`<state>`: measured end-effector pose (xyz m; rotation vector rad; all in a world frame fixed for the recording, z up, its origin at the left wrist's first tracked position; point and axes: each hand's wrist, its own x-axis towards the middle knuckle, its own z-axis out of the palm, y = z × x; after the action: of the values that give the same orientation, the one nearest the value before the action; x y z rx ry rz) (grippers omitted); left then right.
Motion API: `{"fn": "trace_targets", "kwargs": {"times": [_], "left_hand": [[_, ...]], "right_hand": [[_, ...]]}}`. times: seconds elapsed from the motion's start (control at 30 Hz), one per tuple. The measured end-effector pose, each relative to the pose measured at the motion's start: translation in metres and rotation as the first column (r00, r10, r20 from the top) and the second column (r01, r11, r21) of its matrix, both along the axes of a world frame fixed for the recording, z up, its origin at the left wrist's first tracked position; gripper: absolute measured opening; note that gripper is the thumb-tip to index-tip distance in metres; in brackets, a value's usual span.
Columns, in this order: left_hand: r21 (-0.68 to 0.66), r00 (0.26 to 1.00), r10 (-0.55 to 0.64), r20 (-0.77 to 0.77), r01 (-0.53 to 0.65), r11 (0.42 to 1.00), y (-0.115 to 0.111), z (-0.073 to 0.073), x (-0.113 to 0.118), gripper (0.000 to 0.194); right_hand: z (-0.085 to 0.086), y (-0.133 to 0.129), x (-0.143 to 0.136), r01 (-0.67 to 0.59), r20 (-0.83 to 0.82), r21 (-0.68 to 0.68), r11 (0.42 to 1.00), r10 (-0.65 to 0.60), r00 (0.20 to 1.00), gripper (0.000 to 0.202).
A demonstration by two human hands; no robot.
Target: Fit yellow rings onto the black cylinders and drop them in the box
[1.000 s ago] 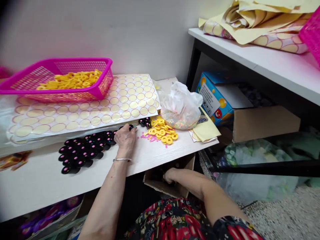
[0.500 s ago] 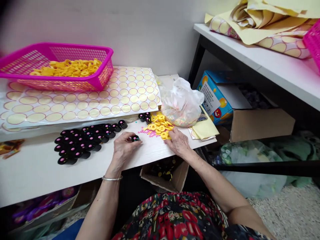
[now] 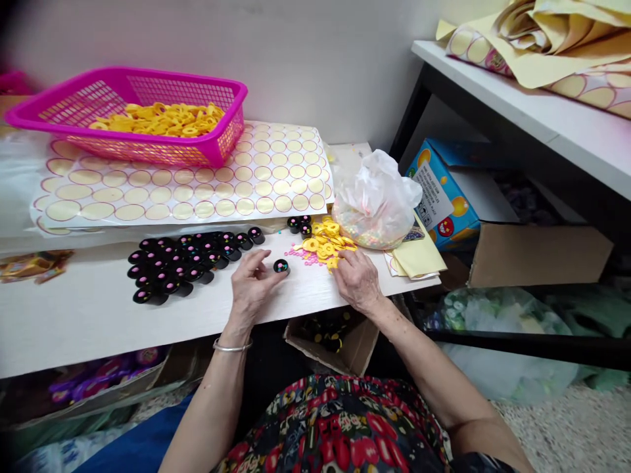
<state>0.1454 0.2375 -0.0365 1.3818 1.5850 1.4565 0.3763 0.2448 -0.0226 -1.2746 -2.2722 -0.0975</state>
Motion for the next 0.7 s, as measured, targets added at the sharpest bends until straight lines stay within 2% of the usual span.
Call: {"fn": "trace_targets", "kwargs": {"times": [0.07, 0.1, 0.2, 0.27, 0.3, 0.43, 0.6, 0.67, 0.7], "left_hand": [[-0.034, 0.991, 0.057, 0.124, -0.053, 0.998, -0.010, 0.015, 0.011, 0.025], [-0.089, 0.976, 0.047, 0.213, -0.028, 0.996, -0.014, 0.022, 0.018, 0.021], [-0.264, 0.878, -0.049, 0.477, 0.196, 0.944, -0.024, 0.038, 0.043, 0.025], [-0.281, 0.791, -0.079, 0.607, 0.306, 0.910, -0.026, 0.039, 0.054, 0.027], [-0.278, 0.757, -0.066, 0.650, 0.318, 0.906, -0.026, 0.037, 0.056, 0.027], [-0.315, 0.703, 0.009, 0.711, 0.306, 0.898, -0.024, 0.025, 0.047, 0.025], [-0.328, 0.648, -0.045, 0.760, 0.442, 0.835, -0.021, 0.026, 0.024, 0.023], [-0.329, 0.651, -0.041, 0.758, 0.436, 0.837, -0.019, 0.030, 0.017, 0.023], [-0.329, 0.665, -0.028, 0.747, 0.405, 0.853, -0.017, 0.031, 0.014, 0.024]], "right_hand": [[0.009, -0.006, -0.009, 0.000, -0.075, 0.048, 0.999, 0.004, 0.997, 0.015], [0.013, -0.008, -0.015, -0.011, -0.100, 0.069, 0.998, 0.017, 0.995, 0.013], [0.015, -0.013, -0.033, -0.094, -0.140, 0.110, 0.989, 0.109, 0.984, 0.010], [0.012, -0.012, -0.042, -0.168, -0.170, 0.102, 0.981, 0.183, 0.968, 0.013], [0.010, -0.012, -0.046, -0.210, -0.190, 0.081, 0.974, 0.222, 0.956, 0.014], [0.009, -0.006, -0.052, -0.401, -0.271, -0.044, 0.915, 0.376, 0.886, 0.015], [0.021, 0.000, -0.057, -0.557, -0.385, -0.195, 0.807, 0.459, 0.801, 0.011], [0.022, 0.004, -0.062, -0.561, -0.432, -0.199, 0.803, 0.442, 0.786, 0.013], [0.021, 0.006, -0.065, -0.542, -0.443, -0.184, 0.820, 0.423, 0.790, 0.016]]}}
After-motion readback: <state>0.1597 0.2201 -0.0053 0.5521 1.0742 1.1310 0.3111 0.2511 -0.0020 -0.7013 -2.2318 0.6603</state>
